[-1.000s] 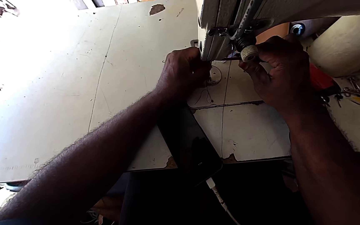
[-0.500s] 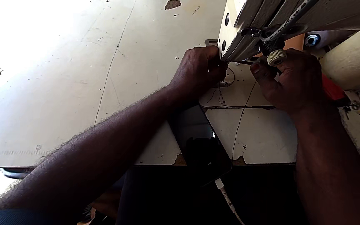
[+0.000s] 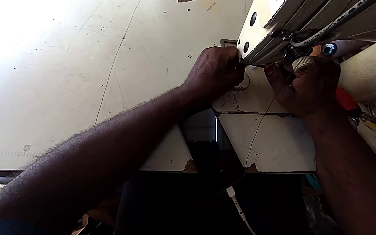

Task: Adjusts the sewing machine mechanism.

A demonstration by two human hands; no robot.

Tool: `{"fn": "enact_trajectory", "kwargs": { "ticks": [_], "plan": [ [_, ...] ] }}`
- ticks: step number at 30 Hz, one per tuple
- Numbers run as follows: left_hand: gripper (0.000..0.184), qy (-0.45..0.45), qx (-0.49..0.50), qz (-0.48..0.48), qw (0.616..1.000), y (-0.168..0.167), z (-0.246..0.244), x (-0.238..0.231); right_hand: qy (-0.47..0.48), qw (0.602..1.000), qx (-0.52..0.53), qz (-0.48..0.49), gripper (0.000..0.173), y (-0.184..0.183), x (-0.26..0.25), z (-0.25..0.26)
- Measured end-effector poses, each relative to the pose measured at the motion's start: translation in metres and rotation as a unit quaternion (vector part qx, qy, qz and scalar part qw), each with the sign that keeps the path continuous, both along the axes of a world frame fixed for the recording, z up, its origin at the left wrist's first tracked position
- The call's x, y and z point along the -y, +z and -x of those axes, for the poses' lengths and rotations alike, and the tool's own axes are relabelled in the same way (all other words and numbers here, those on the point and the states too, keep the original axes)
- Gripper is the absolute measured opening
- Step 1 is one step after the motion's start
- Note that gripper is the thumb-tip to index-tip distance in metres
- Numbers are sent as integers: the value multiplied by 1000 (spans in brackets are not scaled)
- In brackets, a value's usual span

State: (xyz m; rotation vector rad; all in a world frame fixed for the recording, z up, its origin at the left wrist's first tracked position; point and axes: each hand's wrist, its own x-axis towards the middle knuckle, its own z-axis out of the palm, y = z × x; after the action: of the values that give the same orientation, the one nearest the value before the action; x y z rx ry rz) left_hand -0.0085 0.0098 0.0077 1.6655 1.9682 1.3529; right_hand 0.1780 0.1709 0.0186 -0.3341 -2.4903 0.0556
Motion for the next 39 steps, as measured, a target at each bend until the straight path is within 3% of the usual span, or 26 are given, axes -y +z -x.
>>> {"fn": "enact_trajectory", "kwargs": {
  "ticks": [8, 39],
  "plan": [
    [16, 0, 3, 5, 1000, 0, 0, 1, 4, 1000, -29, -2, 43, 0, -1, 1],
    [16, -2, 3, 0, 1000, 0, 0, 0, -25, 996, 51, 70, 57, 2, -10, 2]
  ]
}}
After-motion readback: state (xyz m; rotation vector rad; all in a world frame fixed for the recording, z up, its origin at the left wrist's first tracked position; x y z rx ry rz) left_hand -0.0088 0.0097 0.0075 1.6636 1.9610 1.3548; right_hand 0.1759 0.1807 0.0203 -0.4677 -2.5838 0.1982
